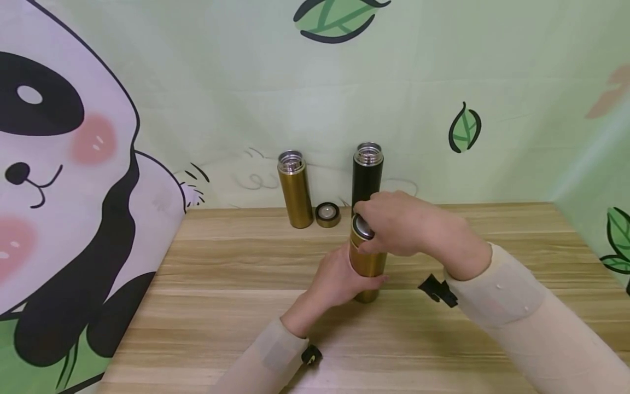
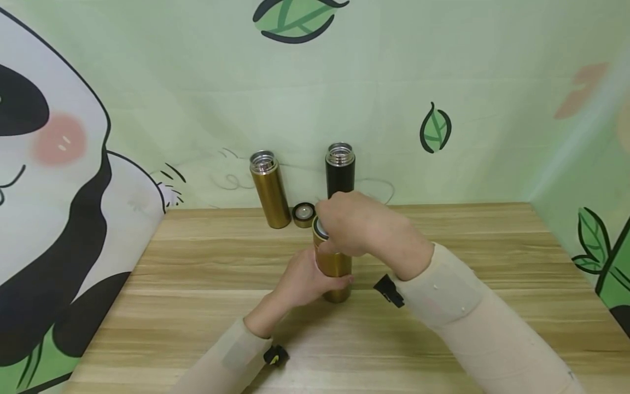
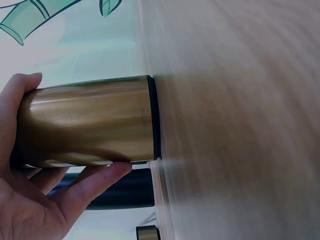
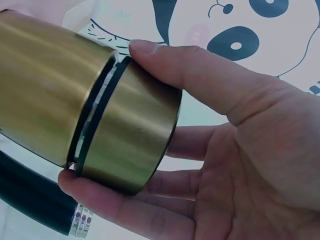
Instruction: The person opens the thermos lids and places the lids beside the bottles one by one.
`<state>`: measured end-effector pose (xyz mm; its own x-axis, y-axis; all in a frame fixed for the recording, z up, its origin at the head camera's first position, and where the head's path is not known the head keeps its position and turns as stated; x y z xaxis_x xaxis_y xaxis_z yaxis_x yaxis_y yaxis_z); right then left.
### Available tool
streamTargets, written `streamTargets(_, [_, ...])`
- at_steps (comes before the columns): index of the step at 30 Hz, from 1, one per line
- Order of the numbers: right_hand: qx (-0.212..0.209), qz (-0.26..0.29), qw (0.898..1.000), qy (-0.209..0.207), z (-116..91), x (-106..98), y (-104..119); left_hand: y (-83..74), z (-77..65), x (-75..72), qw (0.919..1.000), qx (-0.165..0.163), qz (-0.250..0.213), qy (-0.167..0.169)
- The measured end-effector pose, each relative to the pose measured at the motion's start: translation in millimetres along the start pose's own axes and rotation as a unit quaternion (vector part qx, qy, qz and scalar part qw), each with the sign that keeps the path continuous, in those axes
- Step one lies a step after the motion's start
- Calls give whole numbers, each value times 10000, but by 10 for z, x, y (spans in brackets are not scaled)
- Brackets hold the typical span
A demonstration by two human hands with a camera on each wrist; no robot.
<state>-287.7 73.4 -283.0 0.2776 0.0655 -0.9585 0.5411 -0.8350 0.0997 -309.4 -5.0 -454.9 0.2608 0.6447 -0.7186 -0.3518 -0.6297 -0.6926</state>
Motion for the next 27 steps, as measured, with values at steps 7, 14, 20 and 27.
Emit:
streamTargets(7, [-55,-53,10000,28,4,3,7,-4,-6,-7,10000,36,-66,-28])
streamTargets(14, [-125,-112,9998,44,-4,7,11,-12,-3,-12,9999,91,5,-72])
streamTargets(20, [-120,-72,9998,118,-10,16,10,-13,-3,-11,9999,83,27,-75])
streamTargets(27, [-166,-10,9997,196,-12,25,11,-11,3,-14,9999,63,71,-92])
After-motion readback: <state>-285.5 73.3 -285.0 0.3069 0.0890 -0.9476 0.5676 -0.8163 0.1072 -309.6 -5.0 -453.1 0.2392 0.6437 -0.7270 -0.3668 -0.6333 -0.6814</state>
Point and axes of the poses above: each hand's wrist, its own z-axis towards the middle knuckle, its own x-axis out of the palm, y = z × x, the point moved 7 cm from there along z, towards the middle knuckle, and after that the axes turned 4 degrees about y, right-handed, at the moved point
